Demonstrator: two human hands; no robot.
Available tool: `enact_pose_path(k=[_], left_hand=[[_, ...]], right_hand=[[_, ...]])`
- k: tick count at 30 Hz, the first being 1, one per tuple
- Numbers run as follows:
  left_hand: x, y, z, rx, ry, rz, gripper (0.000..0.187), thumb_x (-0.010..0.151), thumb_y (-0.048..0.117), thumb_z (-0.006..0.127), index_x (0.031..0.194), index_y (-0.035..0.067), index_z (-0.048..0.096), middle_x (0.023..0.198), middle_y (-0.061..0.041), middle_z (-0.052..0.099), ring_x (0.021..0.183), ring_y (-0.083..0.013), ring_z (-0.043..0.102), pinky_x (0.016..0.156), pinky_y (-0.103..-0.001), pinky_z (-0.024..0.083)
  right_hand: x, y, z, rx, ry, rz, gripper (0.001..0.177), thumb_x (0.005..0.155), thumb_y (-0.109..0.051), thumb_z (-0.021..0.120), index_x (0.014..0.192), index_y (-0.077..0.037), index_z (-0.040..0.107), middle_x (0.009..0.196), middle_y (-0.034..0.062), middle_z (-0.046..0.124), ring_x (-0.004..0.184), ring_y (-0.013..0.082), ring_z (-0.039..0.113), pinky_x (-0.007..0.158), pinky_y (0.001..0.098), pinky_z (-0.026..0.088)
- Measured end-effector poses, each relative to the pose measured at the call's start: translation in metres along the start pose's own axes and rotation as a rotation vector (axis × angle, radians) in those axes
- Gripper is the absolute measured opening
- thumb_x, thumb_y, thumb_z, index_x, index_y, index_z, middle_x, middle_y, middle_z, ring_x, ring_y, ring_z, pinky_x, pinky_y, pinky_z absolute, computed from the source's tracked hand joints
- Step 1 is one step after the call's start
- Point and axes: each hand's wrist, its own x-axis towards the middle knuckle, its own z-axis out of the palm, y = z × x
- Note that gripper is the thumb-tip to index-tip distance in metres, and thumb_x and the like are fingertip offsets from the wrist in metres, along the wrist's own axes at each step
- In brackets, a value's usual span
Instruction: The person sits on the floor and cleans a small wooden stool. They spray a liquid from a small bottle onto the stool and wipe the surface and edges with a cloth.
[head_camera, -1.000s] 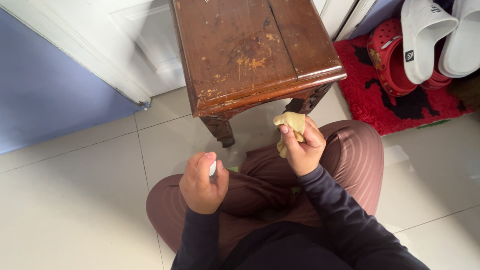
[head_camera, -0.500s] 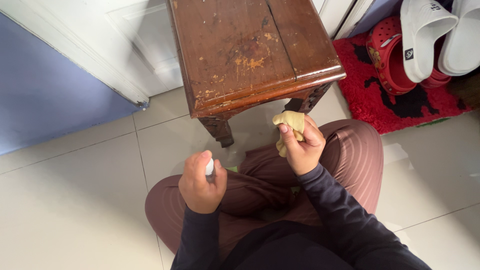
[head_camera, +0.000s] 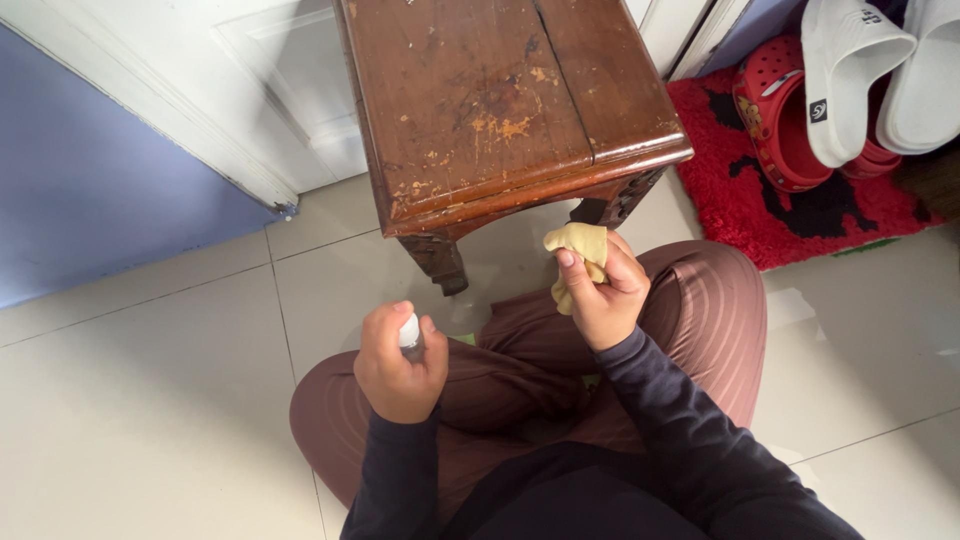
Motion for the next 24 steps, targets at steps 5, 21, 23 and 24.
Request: enact_pose_path(k=[5, 21, 23, 24], left_hand=[[0.002, 0.0, 0.004, -0.102, 0.074, -0.123, 0.064, 0.091, 0.003, 0.075, 0.144, -0.001, 0.041, 0.112, -0.014, 0.065, 0.095, -0.0247, 0.068, 0.083, -0.035, 0.058], [0.073, -0.043, 0.016, -0.47, -0.072, -0.103, 0.067, 0.097, -0.006, 0.074, 0.155, 0.0, 0.041, 0.139, -0.019, 0.066, 0.124, -0.0183, 0.066, 0.109, -0.031, 0.051], [0.071, -0.046, 0.015, -0.504, -0.07, -0.123, 0.064, 0.096, -0.007, 0.073, 0.151, 0.0, 0.041, 0.135, -0.019, 0.068, 0.126, -0.0187, 0.066, 0.11, -0.031, 0.051], [0.071, -0.047, 0.015, -0.521, -0.07, -0.135, 0.062, 0.096, -0.007, 0.072, 0.149, -0.001, 0.041, 0.133, -0.02, 0.069, 0.128, -0.0189, 0.066, 0.11, -0.03, 0.05]], right_hand=[[0.001, -0.004, 0.004, -0.023, -0.006, 0.027, 0.015, 0.099, -0.004, 0.073, 0.113, 0.001, 0.072, 0.104, 0.0049, 0.066, 0.085, 0.0089, 0.063, 0.075, 0.0229, 0.051], [0.027, 0.012, 0.048, -0.133, -0.209, -0.313, 0.027, 0.09, 0.004, 0.079, 0.115, -0.002, 0.073, 0.095, 0.0064, 0.071, 0.075, 0.0131, 0.068, 0.065, 0.0257, 0.054], [0.031, 0.012, 0.051, -0.107, -0.22, -0.359, 0.025, 0.091, 0.004, 0.079, 0.114, -0.002, 0.072, 0.092, 0.0056, 0.071, 0.074, 0.0142, 0.069, 0.064, 0.0263, 0.055], [0.033, 0.011, 0.052, -0.15, -0.23, -0.391, 0.025, 0.089, 0.003, 0.08, 0.112, -0.003, 0.073, 0.091, 0.0059, 0.07, 0.073, 0.0155, 0.069, 0.063, 0.0274, 0.054]])
